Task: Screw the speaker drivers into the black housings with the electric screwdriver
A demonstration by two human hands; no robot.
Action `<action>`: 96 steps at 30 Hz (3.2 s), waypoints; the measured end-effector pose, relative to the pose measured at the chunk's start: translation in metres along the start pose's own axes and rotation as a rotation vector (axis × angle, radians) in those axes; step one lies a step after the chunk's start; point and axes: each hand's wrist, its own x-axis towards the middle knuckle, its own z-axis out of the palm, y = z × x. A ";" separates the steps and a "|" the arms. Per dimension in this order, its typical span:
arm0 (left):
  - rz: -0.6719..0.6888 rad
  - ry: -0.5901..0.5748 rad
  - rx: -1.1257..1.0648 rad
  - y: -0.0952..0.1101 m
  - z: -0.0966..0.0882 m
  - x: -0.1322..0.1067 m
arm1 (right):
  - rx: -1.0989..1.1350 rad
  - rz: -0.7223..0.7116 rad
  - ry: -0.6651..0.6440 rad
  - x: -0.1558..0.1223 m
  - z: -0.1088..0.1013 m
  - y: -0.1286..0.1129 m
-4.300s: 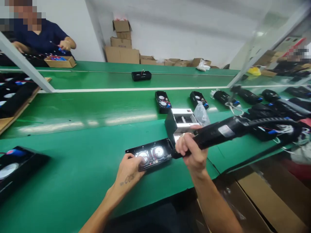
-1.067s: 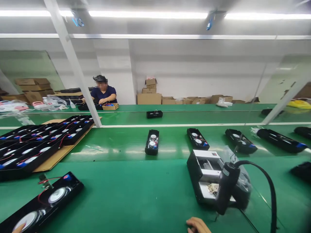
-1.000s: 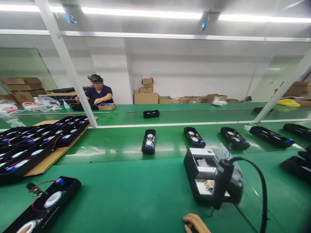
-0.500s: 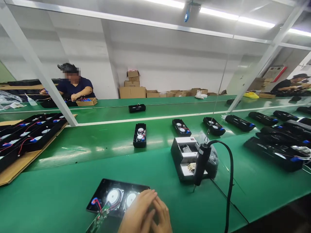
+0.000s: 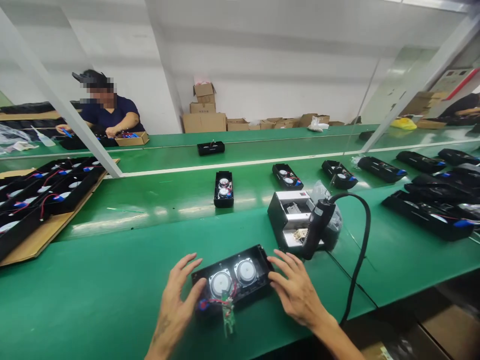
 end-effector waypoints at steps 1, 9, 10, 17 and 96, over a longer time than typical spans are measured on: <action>-0.017 -0.077 -0.043 -0.003 0.012 0.001 | -0.014 0.016 0.005 -0.005 -0.005 0.006; -0.019 -0.213 -0.334 -0.001 0.069 0.029 | 0.265 -0.177 0.061 0.009 0.006 -0.041; -0.010 -0.222 -0.334 -0.001 0.069 0.032 | 0.332 -0.201 0.097 0.017 0.012 -0.048; 0.049 -0.133 -0.184 0.000 0.040 0.014 | 0.287 -0.168 0.101 0.059 0.004 -0.038; -0.133 -1.010 -0.109 0.031 0.044 0.131 | 0.334 0.167 -0.808 0.172 0.004 -0.013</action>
